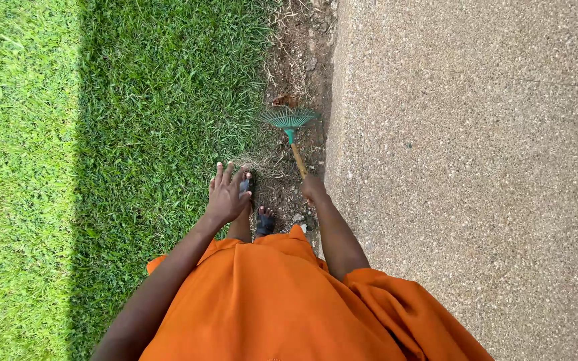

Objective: Raking grass clippings and debris from the edge of a lawn into a pile and then into a dustpan for disposal.

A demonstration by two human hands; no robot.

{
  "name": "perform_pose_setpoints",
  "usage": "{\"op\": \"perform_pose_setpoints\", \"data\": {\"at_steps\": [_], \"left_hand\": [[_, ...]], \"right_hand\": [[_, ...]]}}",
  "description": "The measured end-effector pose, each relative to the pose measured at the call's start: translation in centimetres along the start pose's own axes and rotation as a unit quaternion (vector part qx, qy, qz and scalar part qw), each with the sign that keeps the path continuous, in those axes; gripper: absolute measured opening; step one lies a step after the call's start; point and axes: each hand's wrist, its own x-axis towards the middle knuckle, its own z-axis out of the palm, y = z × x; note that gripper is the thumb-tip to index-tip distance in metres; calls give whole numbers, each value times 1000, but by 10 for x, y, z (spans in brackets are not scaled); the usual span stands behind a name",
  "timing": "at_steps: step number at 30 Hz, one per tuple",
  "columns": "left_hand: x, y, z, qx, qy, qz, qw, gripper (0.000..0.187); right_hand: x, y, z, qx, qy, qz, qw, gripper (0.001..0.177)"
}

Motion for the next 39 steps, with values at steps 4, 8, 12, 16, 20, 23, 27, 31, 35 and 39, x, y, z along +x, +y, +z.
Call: {"op": "perform_pose_setpoints", "data": {"at_steps": [4, 8, 12, 16, 20, 23, 27, 31, 35, 39], "left_hand": [[-17, -10, -1, -15, 33, 10, 999, 78], [-30, -9, -10, -17, 30, -16, 999, 79], [-35, -10, -3, -21, 46, -14, 999, 78], [-32, -5, -3, -19, 48, 9, 999, 77], [-29, 4, -4, 0, 38, 40, 998, 77], [-30, 9, -7, 15, 16, 54, 998, 77], [-40, 4, -2, 11, 3, 68, 998, 79], [-63, 1, -5, -3, -24, 79, 997, 81], [-93, -20, -11, 2, -24, 87, 996, 80], [-134, -55, -4, 14, 20, 116, 993, 77]], "right_hand": [[21, 33, 50, -83, 23, -42, 995, 39], [-10, 94, 101, -134, 43, -78, 987, 31], [-22, 153, 144, -97, -3, -110, 989, 34], [-43, 197, 171, -98, 44, -208, 972, 31], [-74, 234, 178, -165, 5, -201, 966, 30], [-106, 228, 162, -104, 0, -131, 986, 36], [-152, 175, 111, -59, 52, -55, 995, 32], [-155, 123, 76, -10, 116, -20, 993, 30], [-116, 99, 93, -23, 135, -18, 990, 32], [-69, 106, 147, -61, 116, -76, 988, 31]]}}
